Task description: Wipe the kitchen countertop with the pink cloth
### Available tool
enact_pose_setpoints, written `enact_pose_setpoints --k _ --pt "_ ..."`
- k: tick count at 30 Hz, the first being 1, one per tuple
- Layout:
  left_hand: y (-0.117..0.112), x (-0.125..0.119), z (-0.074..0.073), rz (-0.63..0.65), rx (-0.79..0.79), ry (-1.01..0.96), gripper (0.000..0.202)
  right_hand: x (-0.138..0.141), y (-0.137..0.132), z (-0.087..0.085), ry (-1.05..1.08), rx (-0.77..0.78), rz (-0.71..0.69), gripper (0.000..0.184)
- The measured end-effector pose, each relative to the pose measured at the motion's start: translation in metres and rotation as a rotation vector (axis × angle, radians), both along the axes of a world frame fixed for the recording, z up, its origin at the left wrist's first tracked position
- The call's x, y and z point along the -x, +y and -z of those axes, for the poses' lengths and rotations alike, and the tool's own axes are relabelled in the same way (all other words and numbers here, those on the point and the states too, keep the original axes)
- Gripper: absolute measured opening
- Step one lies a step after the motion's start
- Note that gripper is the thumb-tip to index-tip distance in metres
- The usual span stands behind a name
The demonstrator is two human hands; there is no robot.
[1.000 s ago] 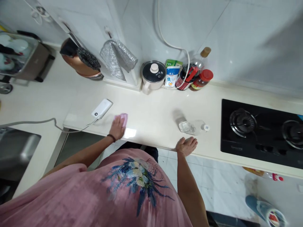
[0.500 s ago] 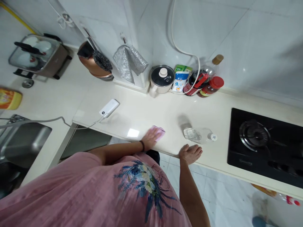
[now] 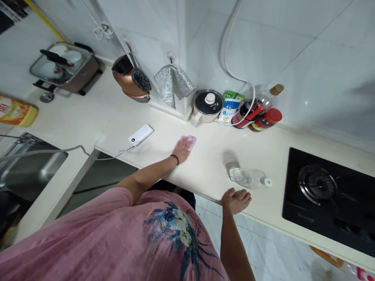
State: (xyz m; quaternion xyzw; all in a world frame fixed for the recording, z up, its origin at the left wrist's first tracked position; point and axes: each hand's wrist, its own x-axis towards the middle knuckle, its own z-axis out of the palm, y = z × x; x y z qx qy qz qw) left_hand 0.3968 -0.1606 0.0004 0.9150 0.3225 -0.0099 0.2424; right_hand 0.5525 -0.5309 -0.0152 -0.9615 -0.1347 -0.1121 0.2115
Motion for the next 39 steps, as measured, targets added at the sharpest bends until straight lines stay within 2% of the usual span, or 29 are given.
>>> enact_pose_setpoints --k 2,3,5,8,11,14,17,19,21,23,25,27,32,35,37,39 --pt "0.039 0.031 -0.006 -0.181 -0.025 -0.007 0.075 0.0 0.001 -0.002 0.005 -0.007 -0.005 0.067" --pt "0.052 0.049 -0.008 -0.26 -0.037 -0.005 0.075 0.001 0.001 -0.003 0.006 -0.01 -0.009 0.066" --pt "0.062 0.085 -0.011 -0.384 -0.058 0.009 0.073 0.001 0.003 -0.006 0.004 -0.017 -0.017 0.065" --pt "0.045 0.126 -0.011 -0.475 -0.093 0.039 0.074 0.002 0.005 -0.01 -0.007 -0.036 -0.018 0.063" --pt "0.002 0.135 -0.006 -0.436 -0.115 0.093 0.074 0.003 0.006 -0.014 -0.004 -0.037 -0.015 0.062" --pt "-0.05 0.107 0.003 -0.207 -0.097 0.12 0.075 0.002 0.007 -0.016 0.004 -0.024 -0.019 0.06" --pt "-0.1 0.048 0.014 0.128 -0.051 0.055 0.079 0.002 0.008 -0.018 -0.009 -0.023 -0.027 0.059" --pt "-0.126 0.004 0.02 0.295 -0.032 -0.01 0.078 0.002 0.009 -0.019 -0.022 -0.025 -0.028 0.058" --pt "-0.14 -0.036 0.023 0.388 -0.027 -0.061 0.077 0.002 0.009 -0.02 -0.031 -0.018 -0.028 0.057" --pt "-0.139 -0.063 0.024 0.412 -0.024 -0.083 0.076 0.001 0.01 -0.02 -0.037 -0.005 -0.03 0.056" --pt "-0.121 -0.073 0.022 0.367 -0.01 -0.076 0.078 0.0 0.009 -0.02 -0.042 0.003 -0.034 0.057" --pt "-0.087 -0.069 0.017 0.257 0.011 -0.045 0.081 -0.001 0.009 -0.019 -0.046 0.003 -0.04 0.059" --pt "0.032 -0.027 -0.013 -0.115 -0.049 -0.067 0.073 -0.002 0.008 -0.018 -0.043 -0.007 -0.033 0.061" --pt "0.093 -0.004 -0.033 -0.262 -0.116 -0.117 0.059 -0.001 0.008 -0.017 -0.042 -0.006 -0.028 0.063" --pt "0.119 0.007 -0.042 -0.308 -0.138 -0.128 0.05 -0.001 0.009 -0.016 -0.047 -0.004 -0.029 0.065" --pt "0.134 0.013 -0.048 -0.339 -0.149 -0.134 0.045 0.0 0.009 -0.017 -0.051 -0.003 -0.035 0.067"
